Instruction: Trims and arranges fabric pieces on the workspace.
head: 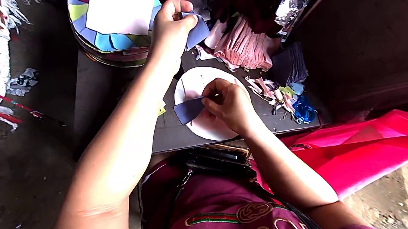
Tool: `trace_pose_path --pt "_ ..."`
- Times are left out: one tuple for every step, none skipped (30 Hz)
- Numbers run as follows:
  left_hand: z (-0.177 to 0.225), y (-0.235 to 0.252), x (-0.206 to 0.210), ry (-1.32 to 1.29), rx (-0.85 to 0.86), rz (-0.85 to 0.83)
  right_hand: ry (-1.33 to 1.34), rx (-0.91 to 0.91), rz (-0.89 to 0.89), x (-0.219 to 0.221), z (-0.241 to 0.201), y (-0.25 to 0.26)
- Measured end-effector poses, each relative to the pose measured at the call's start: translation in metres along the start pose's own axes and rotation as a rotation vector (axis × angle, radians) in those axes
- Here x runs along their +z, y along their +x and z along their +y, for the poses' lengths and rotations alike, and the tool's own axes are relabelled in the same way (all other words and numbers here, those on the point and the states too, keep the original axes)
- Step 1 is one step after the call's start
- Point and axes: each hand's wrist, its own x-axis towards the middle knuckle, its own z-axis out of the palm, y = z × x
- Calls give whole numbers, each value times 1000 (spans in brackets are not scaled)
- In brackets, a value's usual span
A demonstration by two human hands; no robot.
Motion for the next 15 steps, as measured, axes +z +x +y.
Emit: trace_pose_path --pt "0 0 0 1 -2 -3 -8 4 0 0 0 0" --pt "1 -1 1 1 -2 -2 -16 7 2 0 1 0" --pt "1 -1 1 5 1 0 -26 9 7 0 1 0" --pt "1 -1 1 8 4 -1 -37 13 11 0 1 -1" --pt "1 0 0 9 6 -2 -48 18 16 0 1 -1" --pt "1 0 1 9 3 -3 -54 24 20 -1 0 -1" --pt "1 0 1 7 0 -4 -57 28 22 -1 0 -2" --pt "1 -1 1 6 -1 -5 -59 30 23 -1 0 -2" --pt "1 -1 1 6 1 -5 -59 32 25 -1 0 -2" --pt "1 -1 1 4 3 -6 -60 32 26 -1 0 -2" --pt "0 0 1 2 6 -6 -61 33 27 -1 1 -2" --pt "0 0 1 -1 6 -7 -64 36 27 -1 1 -2" --pt "0 0 1 -2 7 -5 -70 40 28 -1 2 -2" --pt "0 0 1 -3 7 -4 -77 44 29 -1 1 -2" --pt "0 0 0 -3 7 -6 -83 51 28 -2 1 -1"
